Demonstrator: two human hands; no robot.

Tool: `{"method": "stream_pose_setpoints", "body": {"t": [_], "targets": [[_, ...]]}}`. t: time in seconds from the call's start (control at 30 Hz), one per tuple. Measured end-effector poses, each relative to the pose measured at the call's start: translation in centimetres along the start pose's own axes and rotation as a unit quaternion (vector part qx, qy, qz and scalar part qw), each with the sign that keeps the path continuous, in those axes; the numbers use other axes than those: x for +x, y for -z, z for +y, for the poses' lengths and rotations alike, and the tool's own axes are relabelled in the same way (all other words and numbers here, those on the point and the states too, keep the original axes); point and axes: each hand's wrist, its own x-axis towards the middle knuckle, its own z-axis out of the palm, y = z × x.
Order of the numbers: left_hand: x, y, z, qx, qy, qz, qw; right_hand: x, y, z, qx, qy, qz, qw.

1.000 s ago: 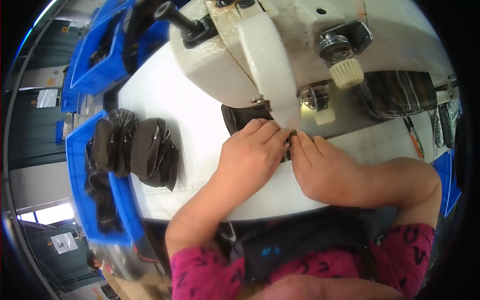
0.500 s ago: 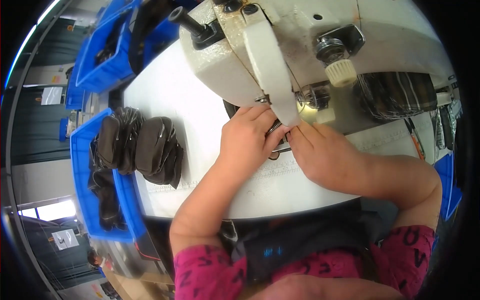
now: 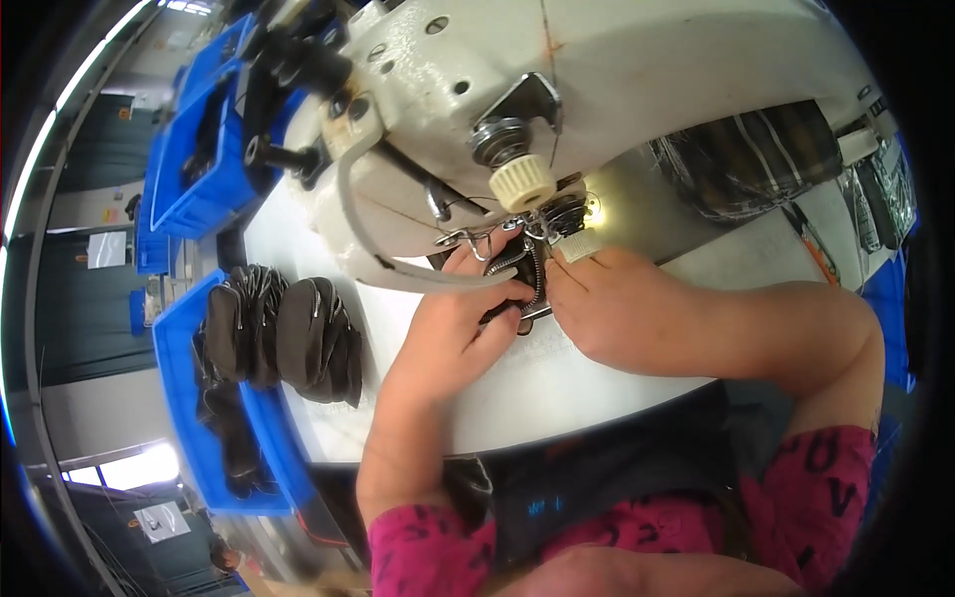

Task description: Sewing components of small leather bags or pouches using an industrial sewing machine.

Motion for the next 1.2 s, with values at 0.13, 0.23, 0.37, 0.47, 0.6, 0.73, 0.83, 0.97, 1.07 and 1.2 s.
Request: {"method": "stream_pose_setpoints", "body": {"t": [0.13, 0.23, 0.37, 0.47, 0.6, 0.73, 0.83, 0.97, 1.07, 1.2], "targets": [[0.0, -0.5, 0.0, 0.010, -0.050, 0.025, 0.998, 0.0, -0.2, -0.4, 0.003, -0.007, -0.015, 1.000], [0.5, -2.7, 0.3, 0.200, -0.056, 0.159, 0.965, 0.1, -0.2, -0.5, -0.006, -0.005, -0.019, 1.000], [1.7, -3.1, 0.2, 0.285, -0.085, 0.189, 0.936, 0.1, -0.3, -0.5, 0.001, -0.011, -0.001, 1.000], [2.1, -3.3, -0.3, 0.358, -0.169, 0.213, 0.893, 0.2, -0.5, -0.5, -0.010, -0.008, 0.019, 1.000], [1.9, -3.1, -0.8, 0.376, -0.150, 0.197, 0.893, 0.1, -0.5, -0.5, 0.002, -0.008, 0.005, 1.000], [2.1, -2.9, -0.7, 0.366, -0.173, 0.210, 0.890, 0.0, -0.6, -0.6, 0.015, -0.011, 0.013, 1.000], [2.2, -2.9, -0.3, 0.344, -0.145, 0.197, 0.906, -0.1, -0.6, -0.5, 0.014, -0.008, 0.000, 1.000], [2.1, -3.2, -0.9, 0.249, -0.128, 0.206, 0.938, 0.0, -0.3, -0.5, 0.004, 0.000, -0.006, 1.000], [2.0, -3.4, -0.4, 0.232, -0.125, 0.171, 0.949, -0.1, -0.1, -0.6, -0.005, 0.005, -0.011, 1.000], [1.4, -3.1, 0.0, 0.220, -0.126, 0.145, 0.956, 0.1, 0.1, -1.0, -0.006, 0.021, -0.016, 1.000]]}}
